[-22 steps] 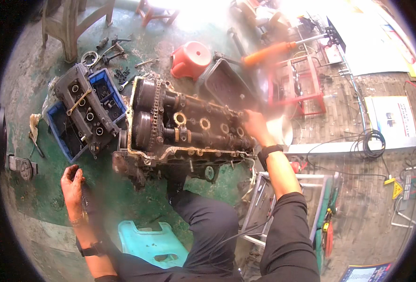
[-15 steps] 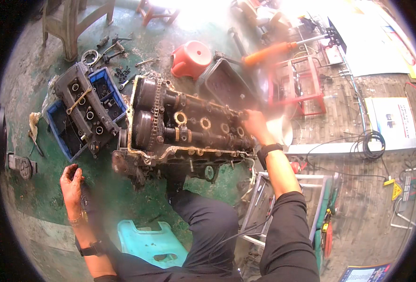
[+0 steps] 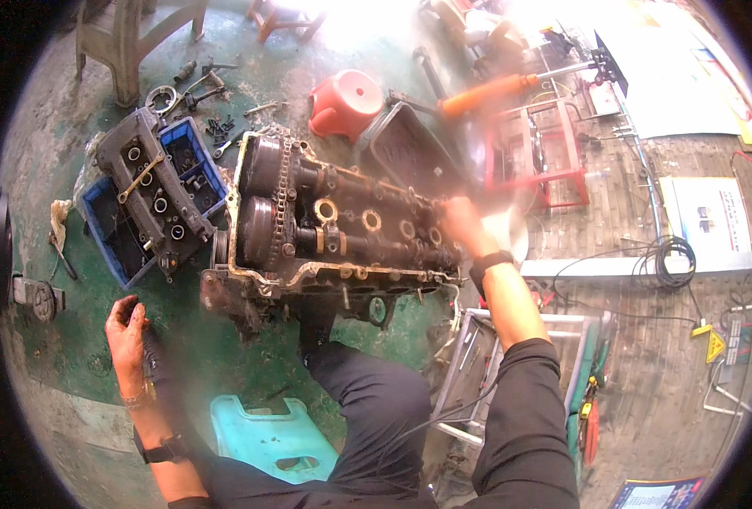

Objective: The person removes small metal parts from a blue bin and places them into corresponding holes on an engine block. The person then uses both hands to rotate the camshaft and timing chain to align components.

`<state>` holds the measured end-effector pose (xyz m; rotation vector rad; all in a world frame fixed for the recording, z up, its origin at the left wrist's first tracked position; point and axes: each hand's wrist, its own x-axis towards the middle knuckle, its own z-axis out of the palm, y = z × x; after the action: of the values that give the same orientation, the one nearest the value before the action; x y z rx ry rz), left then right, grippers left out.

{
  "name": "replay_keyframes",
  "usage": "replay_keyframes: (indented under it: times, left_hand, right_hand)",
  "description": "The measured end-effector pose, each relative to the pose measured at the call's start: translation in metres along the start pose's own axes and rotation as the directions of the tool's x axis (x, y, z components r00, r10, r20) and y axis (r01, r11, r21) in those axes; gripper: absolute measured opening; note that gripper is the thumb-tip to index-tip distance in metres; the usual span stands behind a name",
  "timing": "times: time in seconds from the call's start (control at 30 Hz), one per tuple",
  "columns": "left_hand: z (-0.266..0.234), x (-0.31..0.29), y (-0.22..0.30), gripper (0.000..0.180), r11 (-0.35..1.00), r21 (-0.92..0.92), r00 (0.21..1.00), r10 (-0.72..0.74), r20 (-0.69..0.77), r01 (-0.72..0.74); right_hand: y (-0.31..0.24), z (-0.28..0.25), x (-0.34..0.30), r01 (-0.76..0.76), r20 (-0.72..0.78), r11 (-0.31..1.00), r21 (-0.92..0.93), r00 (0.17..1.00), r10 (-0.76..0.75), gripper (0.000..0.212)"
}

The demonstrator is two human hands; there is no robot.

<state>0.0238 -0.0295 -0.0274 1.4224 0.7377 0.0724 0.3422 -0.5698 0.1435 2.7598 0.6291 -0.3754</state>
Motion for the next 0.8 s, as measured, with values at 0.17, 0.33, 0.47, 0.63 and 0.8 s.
replay_keyframes:
  times: [0.17,0.33,0.47,0.63,0.8]
  left_hand:
    - [-0.006,-0.001,-0.006,0.027,0.999,0.027,1.0,-0.025,-0.008,0.025]
    - [-0.009,-0.001,-0.004,0.029,0.999,0.049,1.0,-0.009,-0.027,0.01]
    - [-0.008,-0.003,-0.005,0.029,0.999,0.008,0.999,-0.035,0.001,0.035]
    - [-0.012,-0.001,-0.011,0.027,0.999,0.035,0.999,-0.04,-0.025,0.041]
    - [0.004,-0.004,-0.009,0.027,0.991,-0.023,0.99,-0.132,-0.052,0.131]
  right_hand:
    - [0.003,0.002,0.006,-0.124,0.134,0.992,0.024,0.984,0.119,0.026]
    - [-0.003,0.012,0.001,-0.032,-0.024,0.987,-0.155,0.999,0.028,0.022]
    - [-0.008,0.007,0.0,-0.037,-0.005,0.998,-0.046,0.999,0.037,0.022]
    - [-0.026,-0.003,-0.005,-0.102,-0.012,0.994,-0.027,0.995,0.102,0.025]
    - [-0.014,0.004,-0.005,-0.069,-0.057,0.997,-0.02,0.996,0.068,0.025]
